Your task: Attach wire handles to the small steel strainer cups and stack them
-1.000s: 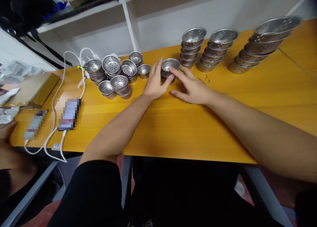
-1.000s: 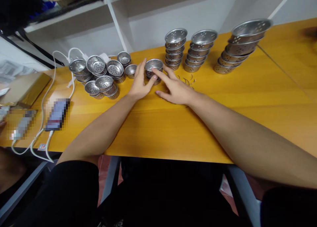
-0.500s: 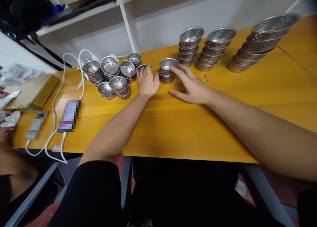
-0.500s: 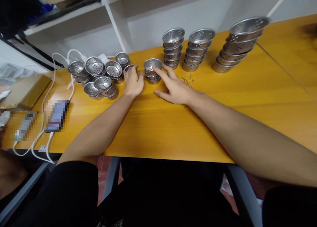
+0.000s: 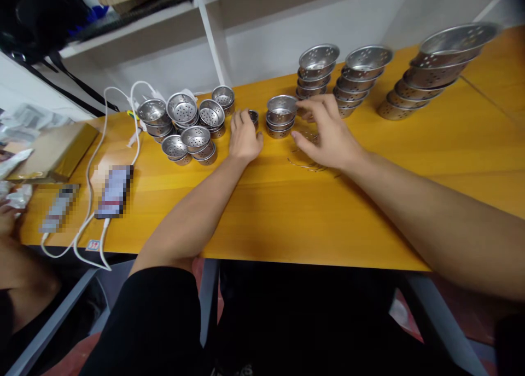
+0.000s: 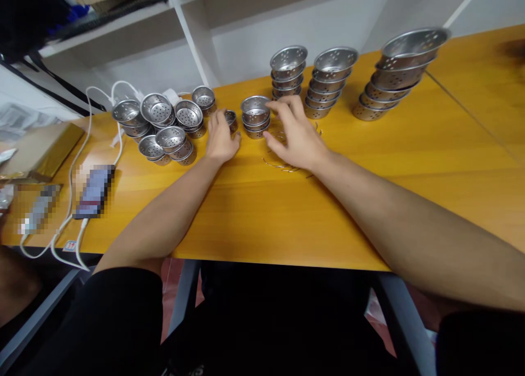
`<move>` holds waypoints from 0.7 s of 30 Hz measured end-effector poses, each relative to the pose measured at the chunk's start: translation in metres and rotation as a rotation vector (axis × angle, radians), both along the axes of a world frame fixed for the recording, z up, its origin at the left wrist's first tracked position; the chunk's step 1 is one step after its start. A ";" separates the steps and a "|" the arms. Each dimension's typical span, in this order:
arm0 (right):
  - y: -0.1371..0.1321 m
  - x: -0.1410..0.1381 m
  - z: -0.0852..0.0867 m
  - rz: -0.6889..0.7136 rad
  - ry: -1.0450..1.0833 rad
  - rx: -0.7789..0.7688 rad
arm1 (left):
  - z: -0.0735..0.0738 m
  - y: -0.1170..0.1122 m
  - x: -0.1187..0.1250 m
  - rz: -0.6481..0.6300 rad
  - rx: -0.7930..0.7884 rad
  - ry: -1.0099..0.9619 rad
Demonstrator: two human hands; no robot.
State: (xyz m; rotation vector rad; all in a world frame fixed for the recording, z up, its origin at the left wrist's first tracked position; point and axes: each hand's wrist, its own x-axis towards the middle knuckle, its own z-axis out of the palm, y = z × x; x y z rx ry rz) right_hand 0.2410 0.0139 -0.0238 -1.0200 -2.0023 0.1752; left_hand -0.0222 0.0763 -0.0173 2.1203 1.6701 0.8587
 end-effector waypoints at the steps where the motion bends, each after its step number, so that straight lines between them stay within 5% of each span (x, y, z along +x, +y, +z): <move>1: -0.001 -0.001 0.001 0.008 0.005 0.012 | 0.003 -0.003 0.001 0.013 -0.004 0.024; 6: -0.005 -0.006 0.002 0.141 -0.061 -0.038 | 0.009 -0.007 0.004 0.047 -0.055 0.041; 11: -0.004 -0.007 -0.003 0.198 -0.080 -0.077 | -0.004 0.007 0.002 0.053 0.003 -0.152; 21: 0.005 0.000 -0.012 0.012 -0.068 -0.040 | -0.018 0.020 0.002 -0.075 0.183 -0.355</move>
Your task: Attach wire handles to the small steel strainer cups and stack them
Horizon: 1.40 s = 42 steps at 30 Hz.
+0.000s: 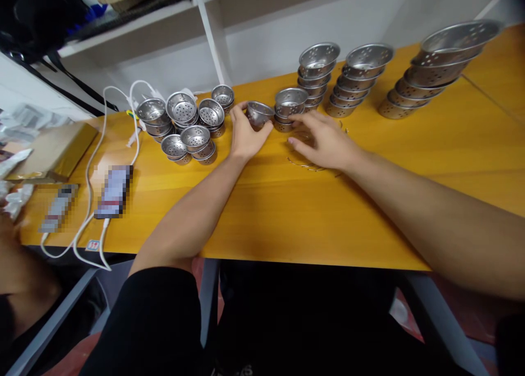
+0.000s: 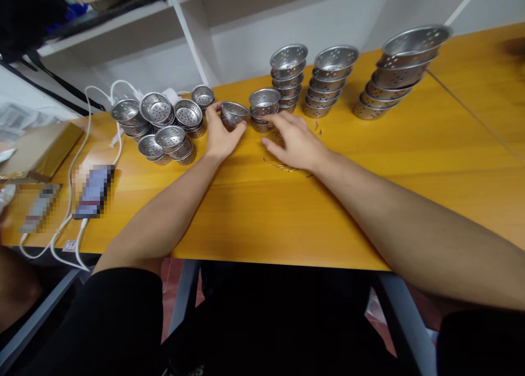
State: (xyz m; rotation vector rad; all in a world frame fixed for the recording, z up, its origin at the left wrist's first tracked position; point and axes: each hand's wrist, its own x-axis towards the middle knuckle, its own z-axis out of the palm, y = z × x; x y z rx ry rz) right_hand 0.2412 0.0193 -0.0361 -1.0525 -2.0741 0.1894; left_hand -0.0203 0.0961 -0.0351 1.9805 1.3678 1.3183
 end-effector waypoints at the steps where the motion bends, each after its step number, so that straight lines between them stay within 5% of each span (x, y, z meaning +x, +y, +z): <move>1: 0.001 0.001 0.000 -0.011 0.002 -0.001 | 0.000 -0.001 0.001 -0.053 0.019 -0.019; 9: -0.001 0.000 0.007 -0.009 0.063 -0.020 | -0.005 -0.014 0.011 -0.470 0.038 -0.011; 14: -0.007 0.001 0.019 0.055 0.162 0.032 | -0.014 -0.002 0.003 -0.589 -0.073 -0.091; 21: -0.011 -0.011 0.016 0.330 0.018 0.036 | -0.008 -0.010 0.001 -0.683 -0.205 -0.195; 33: -0.021 -0.015 0.026 0.176 0.037 -0.144 | 0.012 -0.022 0.003 -0.656 -0.238 -0.114; 42: -0.023 -0.018 0.028 0.321 0.037 -0.194 | 0.008 -0.019 0.003 -0.643 -0.277 -0.123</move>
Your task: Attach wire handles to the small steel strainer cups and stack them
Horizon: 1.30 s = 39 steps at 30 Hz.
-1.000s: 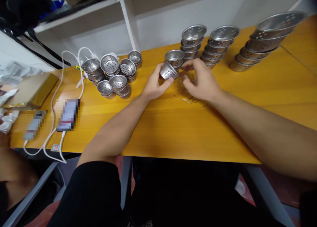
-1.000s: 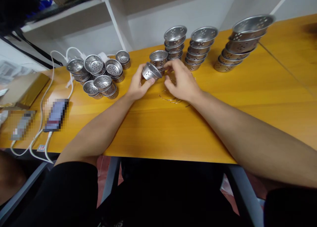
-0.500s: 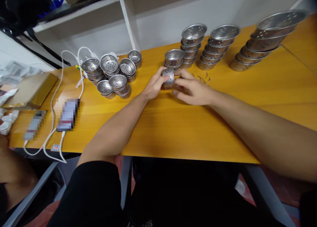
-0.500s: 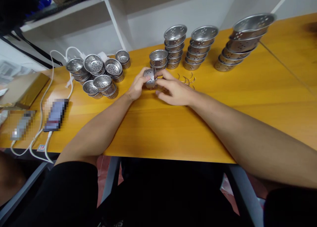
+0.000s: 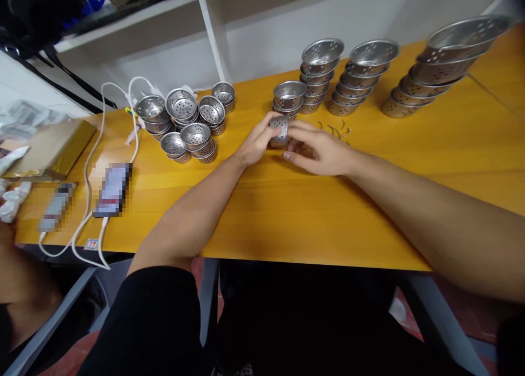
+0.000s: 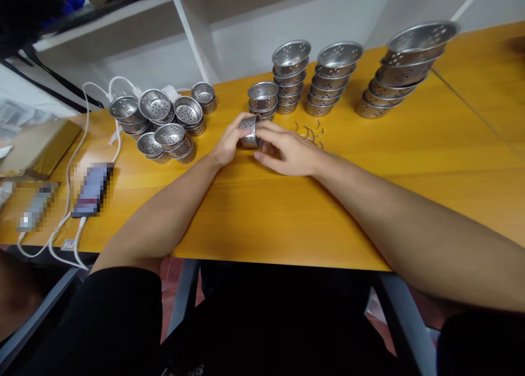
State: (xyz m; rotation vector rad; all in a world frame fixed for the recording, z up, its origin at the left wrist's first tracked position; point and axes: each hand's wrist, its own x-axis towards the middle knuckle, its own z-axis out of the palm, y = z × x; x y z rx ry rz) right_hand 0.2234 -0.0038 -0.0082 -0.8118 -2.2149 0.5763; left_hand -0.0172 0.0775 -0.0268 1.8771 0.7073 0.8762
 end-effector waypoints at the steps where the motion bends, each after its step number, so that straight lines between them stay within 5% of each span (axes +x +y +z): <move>1: 0.000 0.000 0.000 0.006 -0.008 0.006 | -0.001 0.001 0.000 0.009 0.006 -0.003; 14: 0.006 0.007 -0.008 -0.224 0.031 0.075 | 0.001 -0.003 0.009 0.112 -0.015 -0.028; 39: 0.024 0.021 -0.016 -0.180 0.090 0.090 | 0.000 0.002 0.004 -0.002 0.122 0.042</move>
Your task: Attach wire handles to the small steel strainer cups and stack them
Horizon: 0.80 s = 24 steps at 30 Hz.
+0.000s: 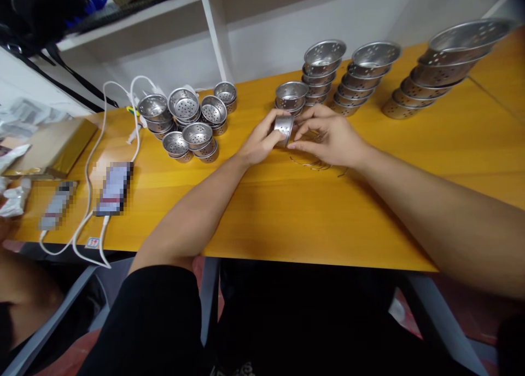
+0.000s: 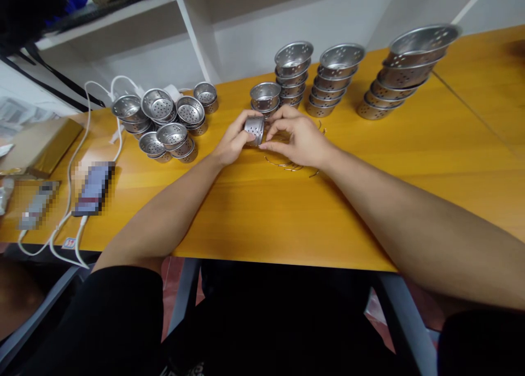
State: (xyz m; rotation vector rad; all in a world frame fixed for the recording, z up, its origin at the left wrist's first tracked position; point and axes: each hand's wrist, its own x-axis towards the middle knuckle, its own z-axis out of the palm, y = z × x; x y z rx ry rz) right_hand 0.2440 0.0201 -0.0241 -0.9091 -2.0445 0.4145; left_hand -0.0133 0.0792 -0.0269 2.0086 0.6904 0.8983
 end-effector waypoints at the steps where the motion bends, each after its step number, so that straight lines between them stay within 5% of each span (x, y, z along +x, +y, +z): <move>1: 0.000 -0.001 -0.001 -0.003 0.016 -0.004 | 0.000 0.000 0.000 0.004 -0.003 -0.003; 10: -0.006 -0.005 0.009 -0.042 0.058 -0.002 | 0.002 -0.001 0.001 0.098 -0.084 -0.001; 13: -0.009 -0.003 0.011 -0.128 0.060 0.082 | -0.002 0.001 0.006 0.155 -0.225 -0.068; 17: -0.010 -0.001 0.007 -0.088 0.016 0.105 | -0.004 -0.002 0.012 0.204 -0.422 -0.203; 24: -0.002 0.001 -0.009 -0.096 -0.241 -0.002 | -0.001 -0.010 0.013 0.245 -0.482 -0.271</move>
